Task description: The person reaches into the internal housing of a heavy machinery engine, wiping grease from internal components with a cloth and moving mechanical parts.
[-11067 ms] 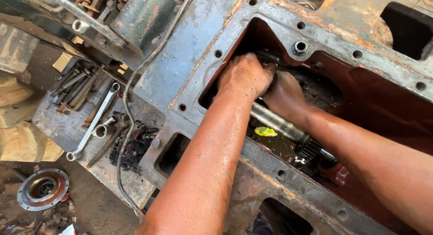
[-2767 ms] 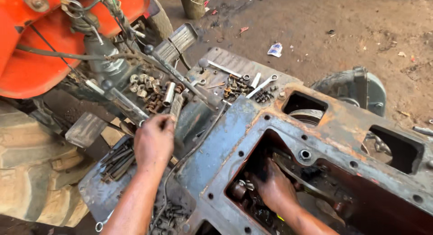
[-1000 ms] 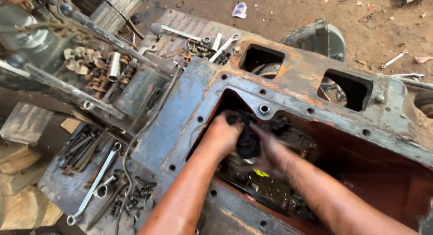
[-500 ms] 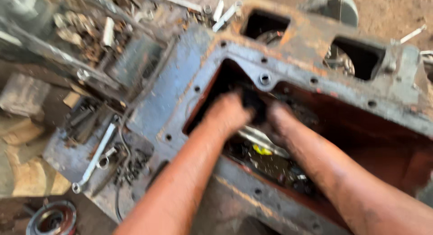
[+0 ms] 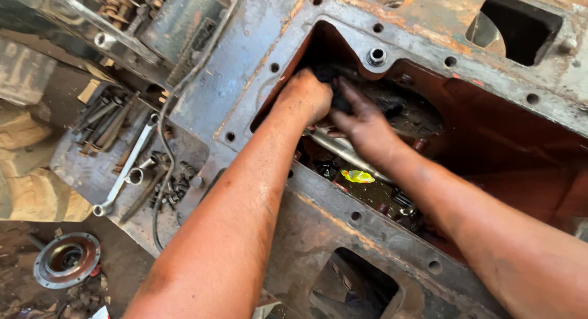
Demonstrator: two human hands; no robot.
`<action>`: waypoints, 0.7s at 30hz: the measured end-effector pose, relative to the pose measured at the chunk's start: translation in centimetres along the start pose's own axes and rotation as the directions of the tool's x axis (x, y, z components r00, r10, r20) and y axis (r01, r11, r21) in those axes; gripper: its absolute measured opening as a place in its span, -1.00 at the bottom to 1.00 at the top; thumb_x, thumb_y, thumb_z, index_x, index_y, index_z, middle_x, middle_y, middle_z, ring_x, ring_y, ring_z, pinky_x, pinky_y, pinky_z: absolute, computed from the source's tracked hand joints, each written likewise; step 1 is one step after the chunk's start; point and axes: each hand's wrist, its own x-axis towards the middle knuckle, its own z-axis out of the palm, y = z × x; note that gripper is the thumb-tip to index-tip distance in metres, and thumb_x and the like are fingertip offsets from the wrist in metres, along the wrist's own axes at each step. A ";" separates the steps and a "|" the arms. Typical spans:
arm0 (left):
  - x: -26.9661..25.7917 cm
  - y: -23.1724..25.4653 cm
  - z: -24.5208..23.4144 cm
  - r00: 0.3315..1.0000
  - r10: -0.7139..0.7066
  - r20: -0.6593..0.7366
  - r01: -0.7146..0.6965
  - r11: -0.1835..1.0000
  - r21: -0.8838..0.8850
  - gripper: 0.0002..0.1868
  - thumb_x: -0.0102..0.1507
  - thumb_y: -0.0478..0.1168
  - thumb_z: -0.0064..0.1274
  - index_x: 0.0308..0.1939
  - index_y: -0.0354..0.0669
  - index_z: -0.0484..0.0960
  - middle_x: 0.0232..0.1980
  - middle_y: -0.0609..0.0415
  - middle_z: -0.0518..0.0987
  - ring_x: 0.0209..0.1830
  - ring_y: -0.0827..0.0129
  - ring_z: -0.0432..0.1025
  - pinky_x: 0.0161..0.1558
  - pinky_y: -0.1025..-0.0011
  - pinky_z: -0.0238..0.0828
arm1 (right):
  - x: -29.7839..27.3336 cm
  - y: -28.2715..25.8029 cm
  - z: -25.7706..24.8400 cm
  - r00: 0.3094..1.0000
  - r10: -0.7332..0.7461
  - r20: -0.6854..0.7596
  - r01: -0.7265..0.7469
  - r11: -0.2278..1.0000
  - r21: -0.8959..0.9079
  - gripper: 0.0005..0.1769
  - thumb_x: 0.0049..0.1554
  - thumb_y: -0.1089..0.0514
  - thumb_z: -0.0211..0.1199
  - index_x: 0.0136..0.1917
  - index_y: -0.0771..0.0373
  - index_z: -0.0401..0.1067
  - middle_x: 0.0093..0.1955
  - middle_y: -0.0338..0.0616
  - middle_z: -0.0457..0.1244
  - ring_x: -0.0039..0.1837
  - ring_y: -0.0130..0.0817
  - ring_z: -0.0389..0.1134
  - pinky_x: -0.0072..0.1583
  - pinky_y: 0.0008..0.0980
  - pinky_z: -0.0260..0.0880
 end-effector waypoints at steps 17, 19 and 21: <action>-5.4 -0.1 -0.2 0.984 0.101 -0.145 -0.068 0.974 0.218 -0.51 0.30 -0.17 -0.24 0.27 -0.22 0.51 0.46 -0.23 0.32 0.44 -0.01 0.27 0.37 0.11 0.22 | 4.1 4.6 2.9 0.956 -0.115 -0.271 0.050 0.971 -0.236 -0.50 0.11 0.13 0.34 0.29 0.34 0.43 0.24 0.15 0.36 0.27 -0.05 0.38 0.28 -0.18 0.35; -5.2 0.5 -0.1 0.989 0.078 -0.127 -0.038 0.956 0.292 -0.49 0.30 -0.15 -0.23 0.29 -0.24 0.50 0.49 -0.21 0.30 0.46 -0.01 0.25 0.38 0.12 0.20 | 4.8 4.9 4.6 0.964 -0.128 -0.235 0.098 0.986 -0.133 -0.43 0.04 0.12 0.38 0.29 0.36 0.40 0.28 0.21 0.30 0.31 0.06 0.33 0.31 -0.15 0.30; -5.9 1.1 -0.2 0.994 0.039 -0.101 0.000 0.932 0.363 -0.48 0.30 -0.14 -0.21 0.31 -0.27 0.48 0.51 -0.18 0.28 0.47 0.00 0.24 0.39 0.14 0.19 | 3.5 5.0 3.2 0.961 -0.261 -0.093 0.213 0.909 -0.358 -0.38 0.03 0.08 0.36 0.31 0.37 0.39 0.35 0.24 0.26 0.36 0.14 0.30 0.32 -0.14 0.29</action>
